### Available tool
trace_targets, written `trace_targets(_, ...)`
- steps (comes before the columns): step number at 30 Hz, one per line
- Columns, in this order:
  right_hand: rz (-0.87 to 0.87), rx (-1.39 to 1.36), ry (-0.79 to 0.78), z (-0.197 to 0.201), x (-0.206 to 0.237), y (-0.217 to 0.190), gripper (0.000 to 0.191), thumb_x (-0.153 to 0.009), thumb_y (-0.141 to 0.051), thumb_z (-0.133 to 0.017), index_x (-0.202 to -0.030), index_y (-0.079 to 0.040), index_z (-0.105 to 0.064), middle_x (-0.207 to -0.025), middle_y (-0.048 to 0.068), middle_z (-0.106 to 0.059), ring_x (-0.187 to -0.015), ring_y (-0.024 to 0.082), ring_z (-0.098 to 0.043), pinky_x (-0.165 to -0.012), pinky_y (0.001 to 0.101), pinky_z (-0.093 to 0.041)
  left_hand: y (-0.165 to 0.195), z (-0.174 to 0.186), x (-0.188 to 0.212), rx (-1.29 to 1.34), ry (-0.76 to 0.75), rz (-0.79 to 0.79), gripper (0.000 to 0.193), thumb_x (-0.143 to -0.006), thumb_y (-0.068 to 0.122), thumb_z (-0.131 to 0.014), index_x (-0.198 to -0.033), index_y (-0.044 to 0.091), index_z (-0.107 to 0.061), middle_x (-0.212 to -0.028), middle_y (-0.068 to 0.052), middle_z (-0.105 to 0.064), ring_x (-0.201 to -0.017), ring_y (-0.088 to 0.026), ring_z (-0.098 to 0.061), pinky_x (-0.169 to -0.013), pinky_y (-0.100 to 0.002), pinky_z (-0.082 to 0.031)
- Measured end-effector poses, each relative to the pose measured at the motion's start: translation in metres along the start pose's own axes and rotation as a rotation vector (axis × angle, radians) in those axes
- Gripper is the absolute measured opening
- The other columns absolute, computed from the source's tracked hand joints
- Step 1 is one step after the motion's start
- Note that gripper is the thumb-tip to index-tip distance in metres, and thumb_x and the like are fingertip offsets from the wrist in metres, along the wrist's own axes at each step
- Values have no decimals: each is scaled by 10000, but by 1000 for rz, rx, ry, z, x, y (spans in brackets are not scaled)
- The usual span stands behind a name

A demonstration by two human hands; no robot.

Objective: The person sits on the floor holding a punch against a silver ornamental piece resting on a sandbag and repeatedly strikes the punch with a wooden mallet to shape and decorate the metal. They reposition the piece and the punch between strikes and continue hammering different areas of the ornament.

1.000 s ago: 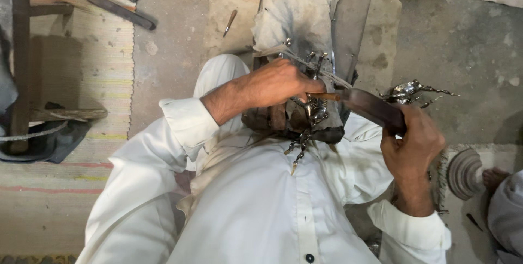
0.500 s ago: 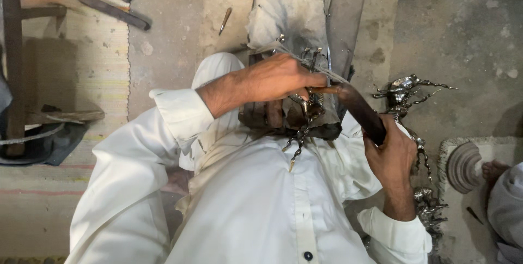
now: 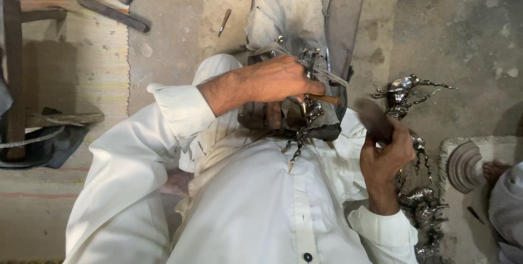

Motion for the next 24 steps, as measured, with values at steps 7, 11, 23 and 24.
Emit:
trace_targets(7, 25, 111, -286, 6, -20, -6, 347, -841, -40, -784, -1165, -71, -663, -918, 156, -702, -810, 370, -682, -740, 452, -516, -4, 0, 29, 195, 439, -18, 331, -838, -22, -723, -1148, 64, -642, -976, -132, -770, -860, -296, -772, -710, -397, -592)
trace_targets(11, -89, 35, -449, 7, -41, -15, 318, -856, -98, -806, -1146, -84, -677, -864, 159, -689, -734, 375, -672, -659, 454, -498, 7, -26, 56, 398, 814, 253, 260, -978, 101, -774, -1163, 43, -601, -1089, -139, -771, -967, -264, -791, -785, -335, -632)
trace_targets(23, 251, 1, -238, 33, -130, -83, 347, -846, -81, -769, -1176, -109, -665, -916, 103, -653, -794, 305, -651, -716, 407, -504, 14, -57, 64, 201, 917, 381, 299, -947, 97, -800, -1179, 24, -625, -988, -148, -759, -834, -295, -758, -684, -365, -584)
trace_targets(24, 457, 200, -272, 35, -133, -90, 355, -836, -31, -785, -1176, -95, -706, -934, 128, -656, -829, 325, -639, -744, 422, -491, 15, -56, 64, 186, 919, 358, 285, -944, 83, -802, -1168, 32, -634, -982, -147, -757, -832, -293, -757, -688, -363, -585)
Point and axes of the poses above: each hand's wrist, its own x-axis away from the middle knuckle, its own z-axis out of the back of the hand, y = z × x, the point moved 3 cm from there along -x, towards the middle knuckle
